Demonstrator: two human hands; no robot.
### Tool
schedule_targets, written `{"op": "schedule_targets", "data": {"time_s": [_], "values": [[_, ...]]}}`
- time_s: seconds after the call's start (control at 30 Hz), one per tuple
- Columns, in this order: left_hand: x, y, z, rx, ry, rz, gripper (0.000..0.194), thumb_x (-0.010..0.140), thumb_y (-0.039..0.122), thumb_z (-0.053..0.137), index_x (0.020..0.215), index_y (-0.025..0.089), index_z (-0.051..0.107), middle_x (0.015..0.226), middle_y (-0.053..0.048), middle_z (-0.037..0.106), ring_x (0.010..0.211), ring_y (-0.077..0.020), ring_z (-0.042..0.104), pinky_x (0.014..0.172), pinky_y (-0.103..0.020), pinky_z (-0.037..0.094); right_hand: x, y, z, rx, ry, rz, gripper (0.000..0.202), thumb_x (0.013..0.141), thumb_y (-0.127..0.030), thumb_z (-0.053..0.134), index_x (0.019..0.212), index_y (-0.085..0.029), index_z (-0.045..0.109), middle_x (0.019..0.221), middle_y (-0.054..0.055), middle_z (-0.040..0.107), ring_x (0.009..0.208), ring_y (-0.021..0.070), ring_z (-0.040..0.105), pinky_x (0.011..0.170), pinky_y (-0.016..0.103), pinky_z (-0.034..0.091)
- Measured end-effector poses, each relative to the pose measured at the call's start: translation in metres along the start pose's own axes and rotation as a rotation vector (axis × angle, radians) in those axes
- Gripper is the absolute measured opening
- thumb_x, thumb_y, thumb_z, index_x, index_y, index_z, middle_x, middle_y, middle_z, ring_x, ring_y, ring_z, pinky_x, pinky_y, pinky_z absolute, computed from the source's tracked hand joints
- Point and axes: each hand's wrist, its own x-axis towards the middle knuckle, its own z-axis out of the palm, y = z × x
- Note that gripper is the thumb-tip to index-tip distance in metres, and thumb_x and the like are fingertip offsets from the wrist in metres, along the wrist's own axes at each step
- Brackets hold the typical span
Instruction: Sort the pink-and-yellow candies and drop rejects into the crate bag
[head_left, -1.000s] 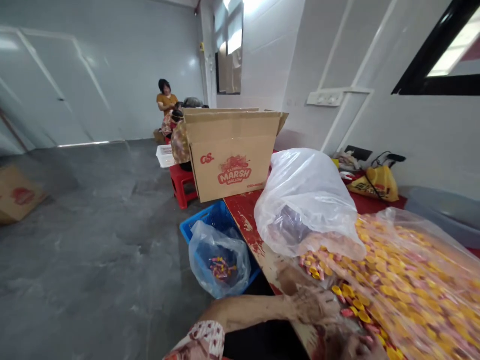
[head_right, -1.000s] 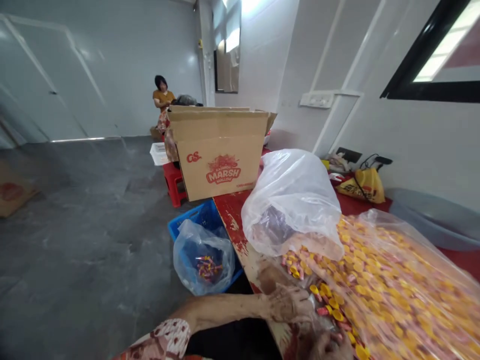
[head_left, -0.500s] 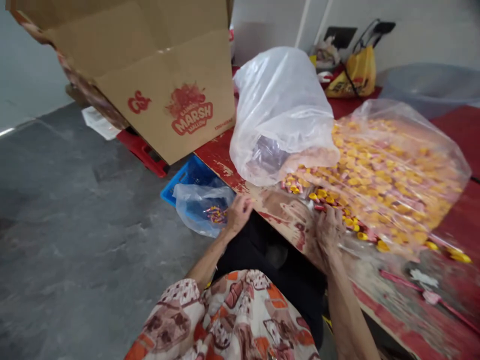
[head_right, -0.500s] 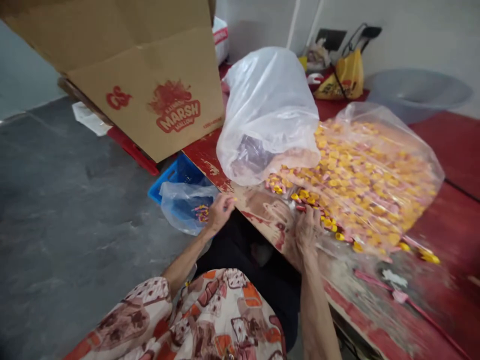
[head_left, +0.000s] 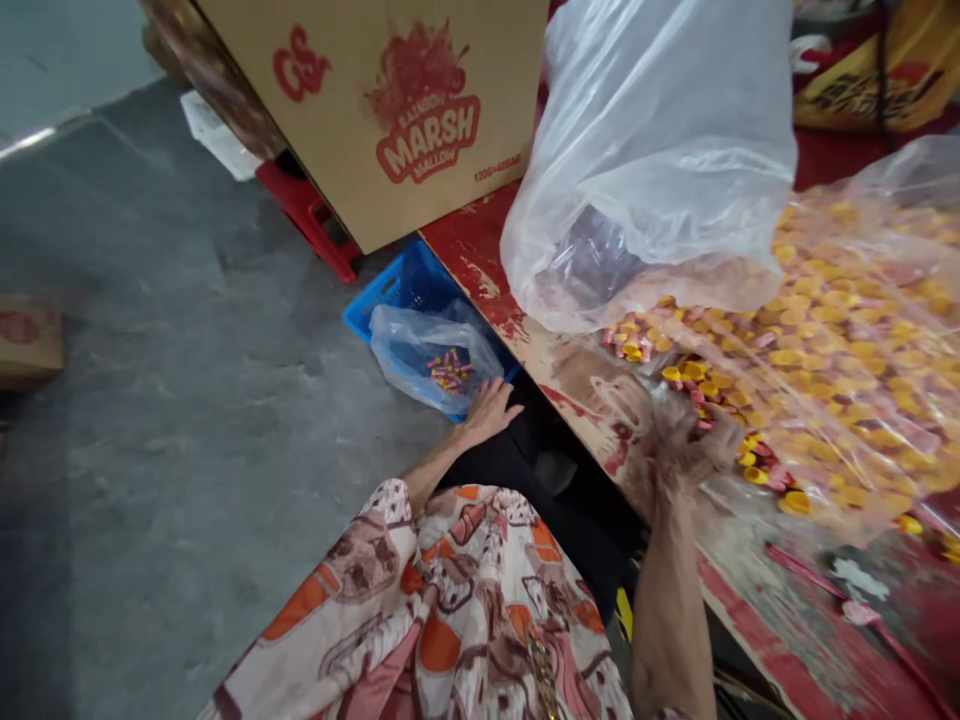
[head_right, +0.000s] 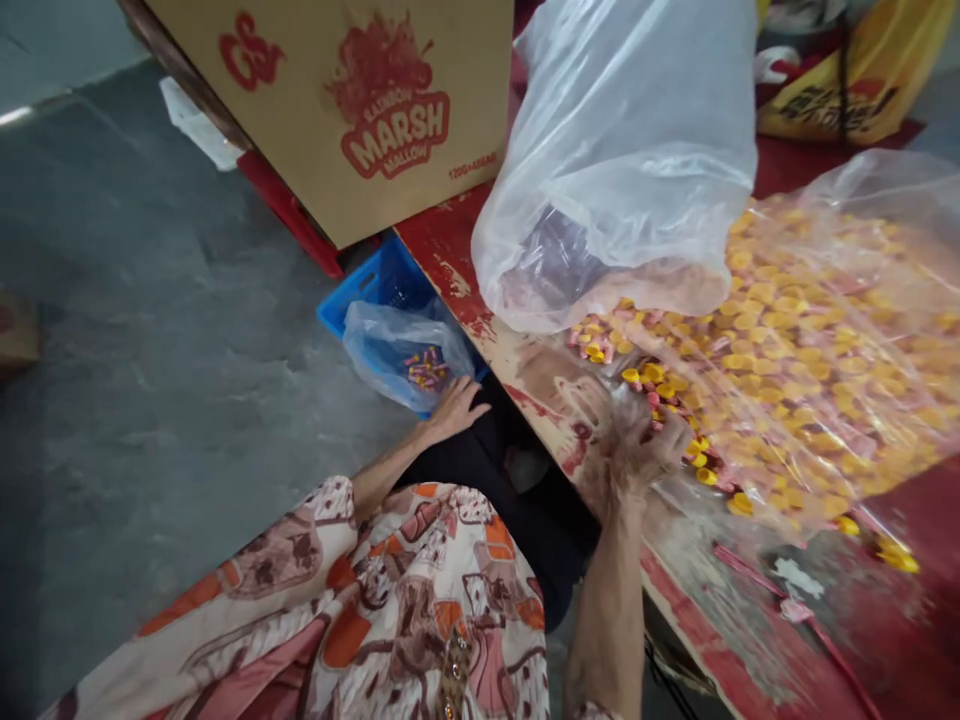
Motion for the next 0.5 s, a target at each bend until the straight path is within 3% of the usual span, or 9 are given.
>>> {"op": "schedule_targets", "data": {"time_s": [0.07,0.13,0.23,0.37,0.5], "values": [[-0.006,0.011,0.002,0.052,-0.070,0.115,0.010,0.106,0.026,0.084,0.110,0.021,0.076,0.126,-0.015,0.079,0.122,-0.0336,0.079,0.111,-0.046,0.067,0.000,0.000,0.000,-0.015,-0.044,-0.031,0.047,0.113,-0.047,0.045,0.132,-0.017,0.076,0.126,0.031,0.069,0.125,0.0493,0.065,0.109,0.068,0.053],[-0.004,0.018,-0.008,0.000,-0.087,0.184,0.006,0.113,0.024,0.074,0.110,0.022,0.078,0.118,-0.012,0.079,0.112,-0.0291,0.081,0.105,-0.041,0.067,0.001,0.001,0.003,-0.050,-0.088,-0.057,0.043,0.110,-0.046,0.048,0.126,-0.016,0.075,0.122,0.028,0.070,0.122,0.0470,0.066,0.108,0.065,0.054],[0.022,0.030,-0.031,-0.123,0.025,0.288,0.019,0.118,0.023,0.061,0.114,0.023,0.080,0.114,-0.009,0.080,0.108,-0.0239,0.081,0.103,-0.036,0.065,0.000,0.003,0.009,-0.071,-0.072,-0.074,0.040,0.109,-0.047,0.047,0.120,-0.019,0.074,0.119,0.023,0.073,0.118,0.0417,0.067,0.106,0.060,0.055],[0.098,0.059,-0.044,-0.158,0.190,0.331,0.022,0.116,0.017,0.058,0.123,0.023,0.078,0.123,-0.010,0.081,0.117,-0.0237,0.079,0.111,-0.038,0.064,-0.002,0.005,0.014,-0.072,-0.026,-0.088,0.045,0.111,-0.054,0.042,0.116,-0.022,0.073,0.118,0.020,0.075,0.115,0.0377,0.069,0.102,0.053,0.057],[0.183,0.093,-0.029,-0.142,0.229,0.296,0.033,0.113,0.010,0.056,0.142,0.016,0.071,0.148,-0.019,0.075,0.141,-0.0269,0.073,0.128,-0.043,0.057,-0.004,0.007,0.014,-0.061,-0.020,-0.081,0.045,0.109,-0.054,0.043,0.119,-0.023,0.074,0.122,0.020,0.077,0.115,0.0356,0.071,0.099,0.050,0.057]]}}
